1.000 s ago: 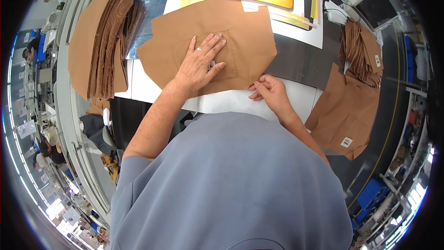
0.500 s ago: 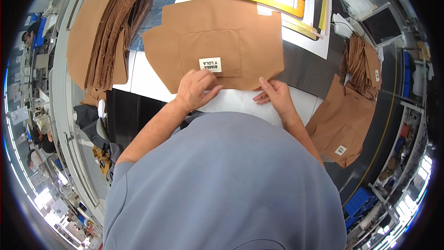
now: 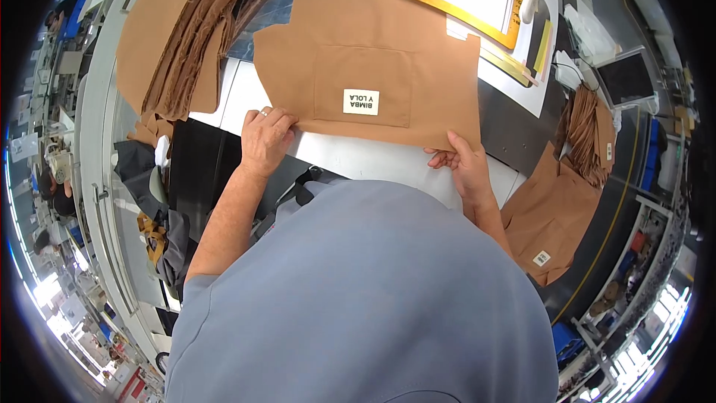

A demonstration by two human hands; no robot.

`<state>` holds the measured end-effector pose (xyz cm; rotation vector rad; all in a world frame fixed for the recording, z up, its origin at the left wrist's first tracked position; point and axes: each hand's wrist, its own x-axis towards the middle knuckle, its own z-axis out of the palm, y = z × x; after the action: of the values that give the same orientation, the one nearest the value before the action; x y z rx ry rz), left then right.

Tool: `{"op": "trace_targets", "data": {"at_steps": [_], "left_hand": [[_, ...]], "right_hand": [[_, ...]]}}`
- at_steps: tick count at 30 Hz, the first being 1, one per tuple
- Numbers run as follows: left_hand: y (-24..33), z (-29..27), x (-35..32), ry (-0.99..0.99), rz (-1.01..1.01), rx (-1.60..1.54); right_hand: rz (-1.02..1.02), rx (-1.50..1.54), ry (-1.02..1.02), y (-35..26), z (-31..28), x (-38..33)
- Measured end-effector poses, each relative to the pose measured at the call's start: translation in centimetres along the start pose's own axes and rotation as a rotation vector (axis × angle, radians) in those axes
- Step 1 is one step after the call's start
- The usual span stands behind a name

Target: Assembling and trimming leather bag components at an industrial sewing station.

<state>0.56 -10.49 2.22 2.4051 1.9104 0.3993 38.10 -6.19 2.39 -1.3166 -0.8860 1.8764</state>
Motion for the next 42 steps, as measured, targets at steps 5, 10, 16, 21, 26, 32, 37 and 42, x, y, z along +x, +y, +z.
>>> {"op": "trace_targets", "data": {"at_steps": [5, 10, 16, 21, 26, 32, 37, 42], "left_hand": [[-0.1, -0.6, 0.3, 0.29, -0.295, -0.202], [-0.5, -3.0, 1.3, 0.568, -0.26, -0.344], [-3.7, 1.8, -2.3, 0.469, -0.521, -0.56], [-5.3, 3.9, -3.3, 0.527, -0.588, -0.541], [-4.6, 2.9, -2.1, 0.519, -0.586, -0.512], [-5.1, 3.5, -2.2, 0.576, -0.547, -0.541], [-3.9, 1.5, -0.8, 0.445, -0.369, -0.154], [2.2, -0.8, 1.1, 0.017, -0.076, -0.154]], "right_hand": [[-0.096, -0.021, -0.036, -0.8, -0.2, -0.6], [-0.077, -0.044, -0.017, -0.5, -0.5, -1.6], [0.203, -0.152, -0.144, 2.8, -0.3, -1.9], [0.195, -0.159, -0.116, 3.1, -0.6, -1.7], [0.203, -0.165, -0.144, 2.9, -0.6, -1.6], [0.204, -0.158, -0.157, 2.9, -0.9, -1.5], [0.197, -0.136, -0.162, 2.8, -0.9, -1.5], [0.088, -0.128, -0.232, 2.7, -0.4, -1.4]]}}
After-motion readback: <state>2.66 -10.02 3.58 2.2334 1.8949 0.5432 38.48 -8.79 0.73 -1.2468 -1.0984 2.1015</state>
